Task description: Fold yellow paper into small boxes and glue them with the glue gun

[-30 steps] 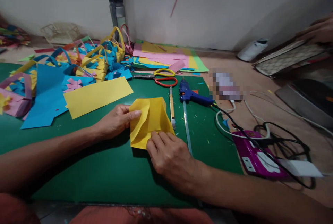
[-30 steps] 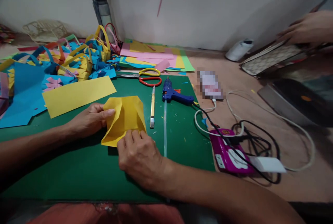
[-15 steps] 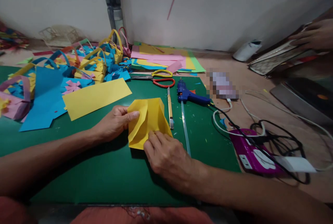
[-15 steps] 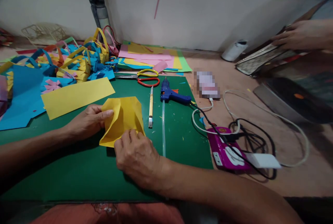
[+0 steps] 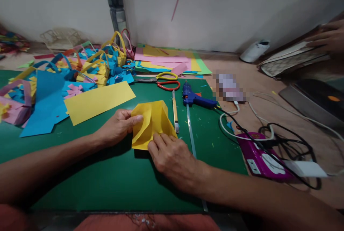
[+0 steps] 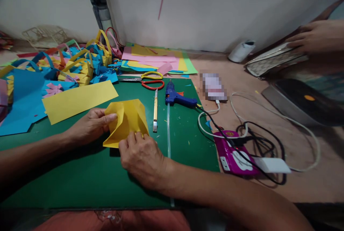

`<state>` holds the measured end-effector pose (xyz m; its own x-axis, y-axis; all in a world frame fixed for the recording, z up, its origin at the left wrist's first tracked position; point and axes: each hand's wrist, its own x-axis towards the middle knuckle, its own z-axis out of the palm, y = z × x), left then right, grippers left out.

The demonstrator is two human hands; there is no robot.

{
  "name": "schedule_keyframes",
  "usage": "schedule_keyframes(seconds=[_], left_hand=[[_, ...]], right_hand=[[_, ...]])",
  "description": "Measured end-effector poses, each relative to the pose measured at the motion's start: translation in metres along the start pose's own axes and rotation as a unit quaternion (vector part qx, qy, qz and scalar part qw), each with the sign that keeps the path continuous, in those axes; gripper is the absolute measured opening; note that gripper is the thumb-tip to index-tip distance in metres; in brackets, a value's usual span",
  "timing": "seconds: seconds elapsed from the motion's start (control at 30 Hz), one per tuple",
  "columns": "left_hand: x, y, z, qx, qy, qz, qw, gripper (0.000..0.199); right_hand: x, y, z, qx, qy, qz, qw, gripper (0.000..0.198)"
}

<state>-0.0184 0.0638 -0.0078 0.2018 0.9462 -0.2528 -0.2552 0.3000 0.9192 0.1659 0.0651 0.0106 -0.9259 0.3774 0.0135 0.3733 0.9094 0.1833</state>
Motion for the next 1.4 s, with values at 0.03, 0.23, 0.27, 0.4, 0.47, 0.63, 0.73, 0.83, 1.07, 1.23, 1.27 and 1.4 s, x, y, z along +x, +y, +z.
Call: schedule_keyframes(seconds=[0.03, 0.23, 0.27, 0.4, 0.47, 0.63, 0.73, 0.83, 1.07, 1.23, 1.27, 1.4], left_hand=[[0.000, 0.000, 0.000, -0.003, -0.004, -0.001, 1.000, 0.026], [0.000, -0.001, -0.002, 0.010, -0.018, 0.007, 1.000, 0.025], [0.000, -0.001, -0.002, 0.013, -0.020, 0.007, 1.000, 0.025], [0.001, -0.001, -0.002, 0.015, -0.019, 0.002, 1.000, 0.026], [0.001, -0.001, -0.003, 0.013, -0.020, 0.004, 1.000, 0.025], [0.000, -0.002, -0.003, 0.036, -0.018, 0.010, 0.999, 0.024], [0.001, -0.002, -0.004, 0.034, -0.022, 0.012, 0.999, 0.026], [0.003, -0.001, -0.006, 0.007, -0.029, 0.022, 0.999, 0.025], [0.010, 0.002, -0.010, -0.035, -0.014, 0.040, 0.998, 0.028], [0.013, 0.000, -0.013, -0.037, -0.013, 0.045, 0.998, 0.031], [0.013, 0.000, -0.013, -0.041, -0.016, 0.044, 0.998, 0.030], [0.013, 0.000, -0.011, -0.071, -0.021, 0.035, 0.997, 0.028]], right_hand=[[0.000, 0.000, 0.001, 0.002, 0.001, 0.001, 1.000, 0.017], [-0.001, -0.001, 0.001, 0.006, 0.010, 0.006, 1.000, 0.017], [-0.001, -0.001, 0.001, 0.005, 0.011, 0.005, 1.000, 0.017], [0.000, 0.000, 0.002, 0.011, 0.011, 0.002, 1.000, 0.019], [0.000, 0.000, 0.002, 0.023, 0.015, -0.009, 1.000, 0.021], [0.000, 0.000, 0.001, 0.036, -0.006, -0.008, 0.999, 0.024], [0.000, 0.000, 0.000, 0.030, -0.005, -0.006, 1.000, 0.024], [-0.002, -0.002, 0.001, 0.012, 0.031, -0.013, 0.999, 0.025], [-0.008, -0.004, 0.008, -0.069, 0.182, -0.019, 0.981, 0.025], [-0.009, -0.001, 0.008, -0.071, 0.166, -0.027, 0.983, 0.027], [-0.008, 0.000, 0.008, -0.070, 0.162, -0.026, 0.984, 0.028], [-0.005, 0.002, 0.010, -0.067, 0.172, -0.029, 0.982, 0.027]])
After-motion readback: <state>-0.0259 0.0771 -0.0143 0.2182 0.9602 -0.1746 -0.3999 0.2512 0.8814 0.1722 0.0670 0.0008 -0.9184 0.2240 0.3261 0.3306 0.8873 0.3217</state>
